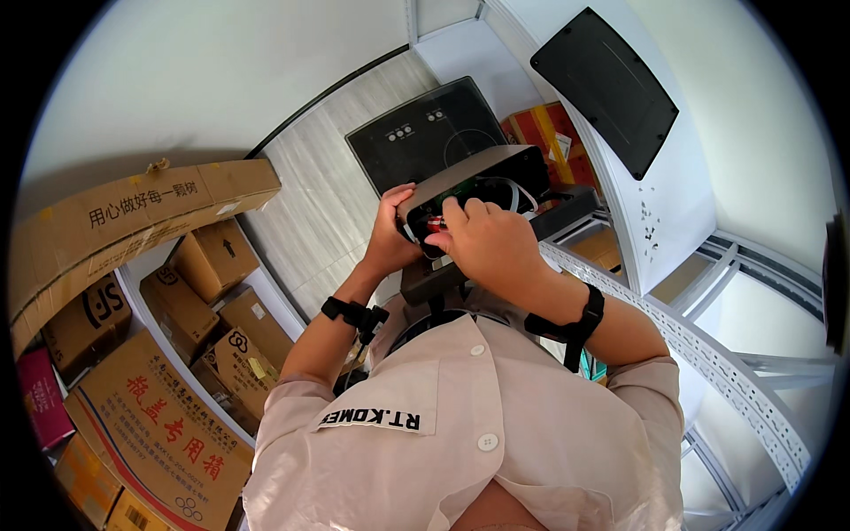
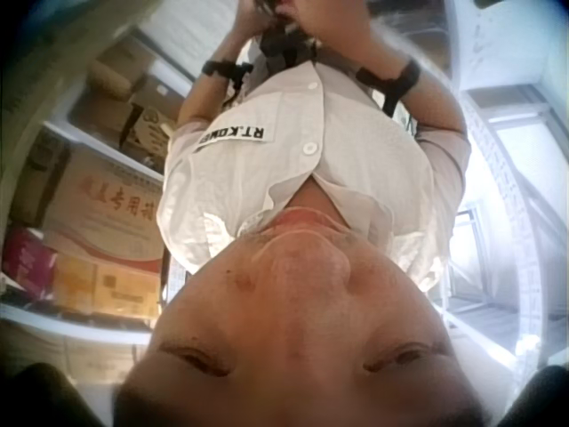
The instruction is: The person uses a screwdriver to handle screws on an electronic appliance, then lifts the top casing to reveal the internal circuit board and wiring.
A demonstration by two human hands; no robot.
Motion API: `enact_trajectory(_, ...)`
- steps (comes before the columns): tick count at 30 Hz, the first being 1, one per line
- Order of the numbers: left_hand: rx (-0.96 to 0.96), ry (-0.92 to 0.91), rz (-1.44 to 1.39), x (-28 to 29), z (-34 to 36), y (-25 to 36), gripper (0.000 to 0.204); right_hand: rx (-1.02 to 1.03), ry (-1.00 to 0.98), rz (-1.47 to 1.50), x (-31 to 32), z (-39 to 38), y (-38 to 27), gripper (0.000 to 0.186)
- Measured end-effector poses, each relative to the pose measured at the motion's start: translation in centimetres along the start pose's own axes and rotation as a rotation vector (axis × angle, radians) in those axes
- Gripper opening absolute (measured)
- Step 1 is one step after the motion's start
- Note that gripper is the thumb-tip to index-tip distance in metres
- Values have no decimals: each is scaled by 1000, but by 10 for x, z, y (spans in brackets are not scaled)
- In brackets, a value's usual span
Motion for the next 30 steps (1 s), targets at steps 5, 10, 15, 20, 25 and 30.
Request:
enact_trajectory(5, -30, -7, 42, 1, 1, 1, 98, 443, 259, 263, 14, 1, -11, 22)
enact_trajectory(10, 36, -10, -13, 1, -4, -7, 98, 198, 154, 288, 14, 2, -13, 26)
enact_trajectory(15, 21, -19, -4, 1, -2, -1, 99, 69, -22, 284, 7, 1, -7, 32)
enact_trajectory(20, 16, -16, -14, 0, -1, -2, 98, 354, 258, 360, 14, 1, -7, 28)
enact_trajectory(25, 38, -9, -36, 0, -2, -1, 98, -12, -74, 214, 12, 1, -3, 33)
enact_trajectory(30, -7, -14, 16, 1, -1, 1, 99, 431, 293, 362, 15, 3, -6, 27)
Point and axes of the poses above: each hand's wrist, its own z-axis towards the middle knuckle, its own x-axis out of the back of the hand, y = z × x, the point moved 5 cm from there along z, towards the middle knuckle, and after that the axes turned 8 degrees about y, right-handed, at the moved point
